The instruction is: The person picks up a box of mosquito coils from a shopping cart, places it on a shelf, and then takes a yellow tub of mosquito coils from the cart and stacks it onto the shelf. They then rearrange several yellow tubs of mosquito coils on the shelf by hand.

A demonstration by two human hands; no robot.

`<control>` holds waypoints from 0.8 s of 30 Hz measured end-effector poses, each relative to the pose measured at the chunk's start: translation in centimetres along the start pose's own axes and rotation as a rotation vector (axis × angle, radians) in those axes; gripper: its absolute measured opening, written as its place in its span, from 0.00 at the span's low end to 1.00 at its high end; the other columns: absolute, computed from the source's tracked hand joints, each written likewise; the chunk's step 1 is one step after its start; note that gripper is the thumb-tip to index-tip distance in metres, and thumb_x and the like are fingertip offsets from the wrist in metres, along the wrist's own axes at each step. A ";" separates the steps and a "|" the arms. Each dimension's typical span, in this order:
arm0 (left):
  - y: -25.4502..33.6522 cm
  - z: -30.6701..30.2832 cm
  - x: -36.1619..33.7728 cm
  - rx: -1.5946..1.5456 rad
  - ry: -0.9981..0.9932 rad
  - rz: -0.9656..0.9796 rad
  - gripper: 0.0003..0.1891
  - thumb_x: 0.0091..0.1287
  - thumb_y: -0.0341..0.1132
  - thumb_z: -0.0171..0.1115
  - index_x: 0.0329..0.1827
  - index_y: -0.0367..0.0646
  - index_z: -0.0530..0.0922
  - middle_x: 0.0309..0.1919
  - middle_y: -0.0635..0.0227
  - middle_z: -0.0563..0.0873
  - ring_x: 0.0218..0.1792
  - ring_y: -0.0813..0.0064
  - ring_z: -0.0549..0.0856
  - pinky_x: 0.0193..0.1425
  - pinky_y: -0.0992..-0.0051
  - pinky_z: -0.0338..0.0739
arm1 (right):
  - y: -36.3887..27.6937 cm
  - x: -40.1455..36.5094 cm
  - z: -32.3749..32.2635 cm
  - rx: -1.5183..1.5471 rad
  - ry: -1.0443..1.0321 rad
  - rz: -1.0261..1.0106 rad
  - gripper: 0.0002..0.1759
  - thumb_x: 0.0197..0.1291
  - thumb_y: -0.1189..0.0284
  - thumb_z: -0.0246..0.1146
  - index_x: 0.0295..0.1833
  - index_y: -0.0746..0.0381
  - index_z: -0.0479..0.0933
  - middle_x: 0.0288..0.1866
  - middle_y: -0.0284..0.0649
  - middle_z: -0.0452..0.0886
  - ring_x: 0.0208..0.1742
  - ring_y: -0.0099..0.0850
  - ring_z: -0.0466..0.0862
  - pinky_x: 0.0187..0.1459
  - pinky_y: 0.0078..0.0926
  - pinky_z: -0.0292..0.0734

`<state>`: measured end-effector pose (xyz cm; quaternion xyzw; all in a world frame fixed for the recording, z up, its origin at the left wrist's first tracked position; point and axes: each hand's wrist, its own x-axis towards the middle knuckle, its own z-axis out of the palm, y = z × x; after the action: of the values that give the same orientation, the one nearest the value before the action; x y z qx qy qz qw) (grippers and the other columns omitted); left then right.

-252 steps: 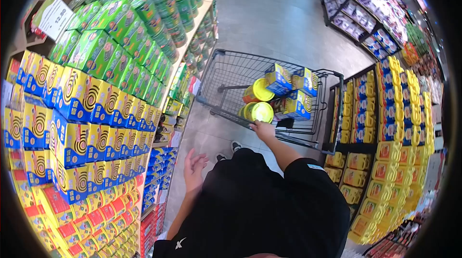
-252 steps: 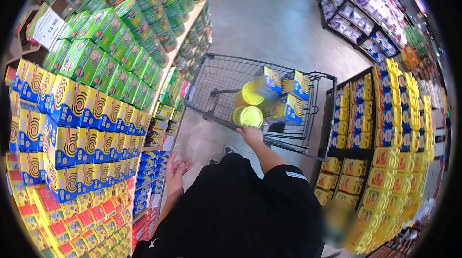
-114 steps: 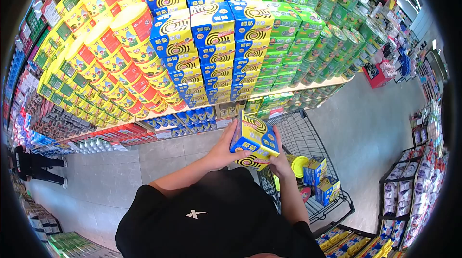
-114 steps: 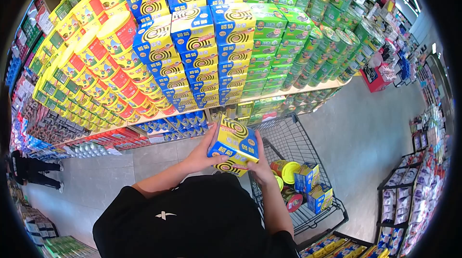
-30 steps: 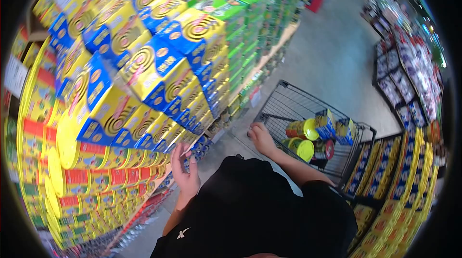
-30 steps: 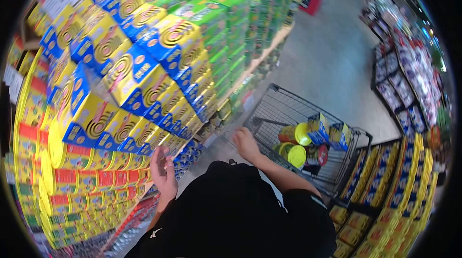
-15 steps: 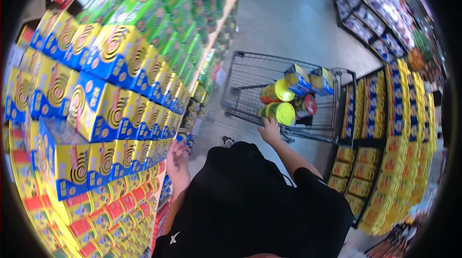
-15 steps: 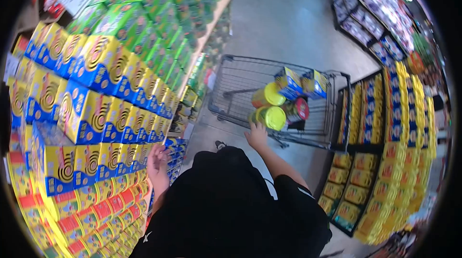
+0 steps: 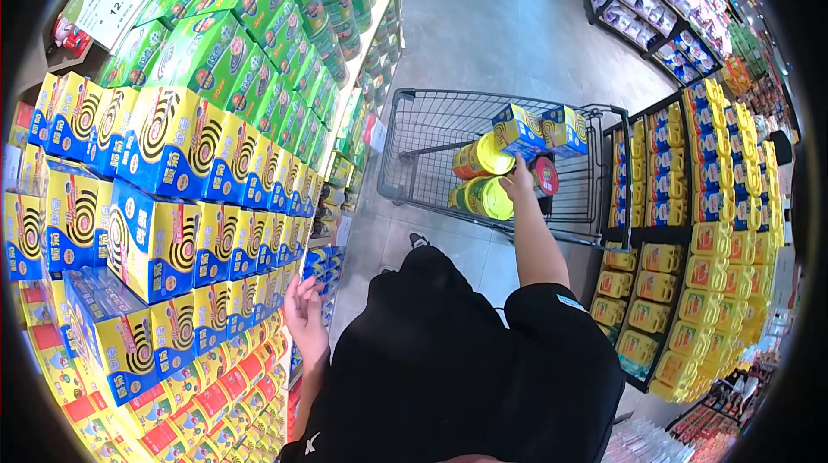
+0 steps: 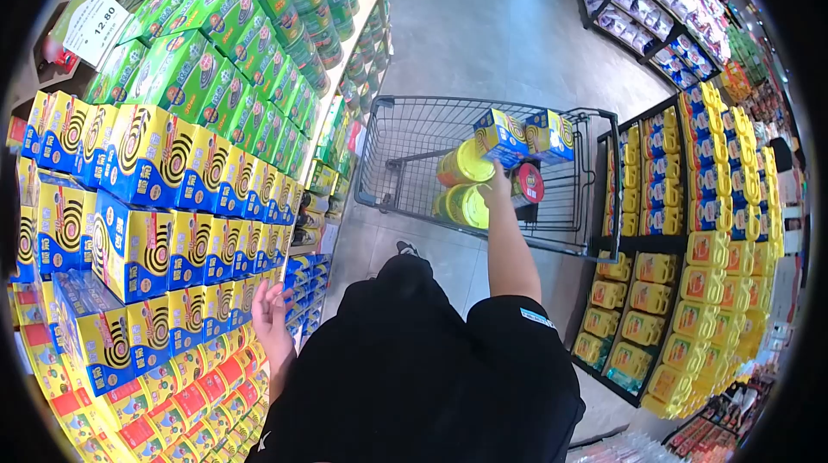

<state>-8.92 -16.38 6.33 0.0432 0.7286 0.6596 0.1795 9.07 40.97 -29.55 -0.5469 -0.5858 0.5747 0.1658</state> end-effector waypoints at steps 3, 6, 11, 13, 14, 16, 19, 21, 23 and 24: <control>0.8 1.3 0.5 -0.021 0.070 -0.022 0.24 0.79 0.27 0.54 0.76 0.36 0.65 0.60 0.60 0.82 0.57 0.70 0.84 0.60 0.71 0.78 | -6.5 1.1 -0.2 0.653 0.029 0.241 0.48 0.61 0.40 0.67 0.80 0.49 0.60 0.76 0.48 0.66 0.77 0.47 0.64 0.73 0.56 0.64; 1.0 2.5 0.8 -0.006 0.147 -0.018 0.24 0.80 0.29 0.54 0.76 0.37 0.65 0.60 0.60 0.82 0.57 0.69 0.84 0.59 0.70 0.78 | -11.1 2.2 0.0 0.931 0.210 0.500 0.42 0.62 0.35 0.61 0.75 0.46 0.68 0.76 0.36 0.73 0.78 0.42 0.67 0.76 0.60 0.53; 0.9 4.4 1.2 -0.013 0.229 -0.070 0.24 0.80 0.31 0.55 0.76 0.37 0.64 0.59 0.61 0.82 0.56 0.69 0.84 0.59 0.71 0.78 | -8.0 5.9 -0.9 0.985 0.239 0.539 0.37 0.54 0.38 0.69 0.65 0.46 0.74 0.63 0.37 0.80 0.65 0.41 0.76 0.62 0.48 0.68; 0.4 4.9 1.5 -0.043 0.221 -0.096 0.24 0.80 0.31 0.55 0.76 0.38 0.64 0.59 0.61 0.82 0.56 0.68 0.85 0.58 0.70 0.78 | -7.3 6.9 -0.8 1.038 0.298 0.509 0.36 0.54 0.38 0.70 0.62 0.46 0.74 0.60 0.36 0.81 0.60 0.40 0.77 0.57 0.45 0.72; 0.0 5.0 1.6 -0.057 0.216 -0.111 0.24 0.80 0.31 0.55 0.76 0.38 0.64 0.59 0.61 0.82 0.56 0.68 0.85 0.58 0.70 0.79 | -6.9 7.5 -0.9 1.019 0.313 0.531 0.35 0.52 0.38 0.71 0.59 0.45 0.75 0.56 0.35 0.81 0.55 0.38 0.78 0.49 0.39 0.73; -0.3 5.4 1.8 -0.061 0.200 -0.132 0.24 0.79 0.31 0.56 0.76 0.38 0.64 0.59 0.61 0.83 0.55 0.68 0.85 0.57 0.70 0.79 | -7.5 7.3 -1.0 1.024 0.284 0.585 0.35 0.50 0.38 0.72 0.59 0.44 0.76 0.56 0.34 0.81 0.55 0.38 0.78 0.49 0.39 0.73; -0.8 5.7 2.0 -0.060 0.177 -0.148 0.25 0.79 0.30 0.56 0.77 0.40 0.64 0.59 0.59 0.83 0.56 0.68 0.85 0.57 0.70 0.80 | -8.3 7.2 -1.2 1.030 0.247 0.611 0.34 0.47 0.40 0.74 0.57 0.43 0.76 0.55 0.34 0.80 0.53 0.37 0.77 0.48 0.39 0.71; -0.5 6.1 2.3 -0.068 0.172 -0.162 0.24 0.79 0.30 0.56 0.76 0.38 0.64 0.59 0.61 0.83 0.55 0.68 0.85 0.57 0.69 0.80 | -8.7 6.8 -1.4 1.009 0.217 0.596 0.34 0.46 0.40 0.74 0.57 0.43 0.76 0.55 0.34 0.80 0.52 0.37 0.77 0.47 0.40 0.71; -0.4 6.5 2.6 -0.084 0.157 -0.163 0.24 0.79 0.30 0.56 0.76 0.38 0.65 0.59 0.60 0.83 0.55 0.69 0.85 0.57 0.70 0.80 | -9.2 6.3 -1.0 1.027 0.193 0.586 0.34 0.46 0.41 0.74 0.57 0.43 0.76 0.54 0.34 0.81 0.52 0.36 0.77 0.46 0.38 0.71; -0.3 6.5 2.6 -0.092 0.148 -0.163 0.24 0.79 0.30 0.56 0.76 0.38 0.65 0.59 0.60 0.83 0.55 0.69 0.85 0.57 0.70 0.80 | -9.0 6.1 -1.0 1.037 0.183 0.582 0.34 0.46 0.41 0.74 0.56 0.44 0.77 0.54 0.34 0.81 0.51 0.36 0.77 0.45 0.37 0.71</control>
<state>-9.18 -9.46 5.04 -0.0731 0.7101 0.6767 0.1801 3.69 48.82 -24.19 -0.5796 -0.0386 0.7580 0.2966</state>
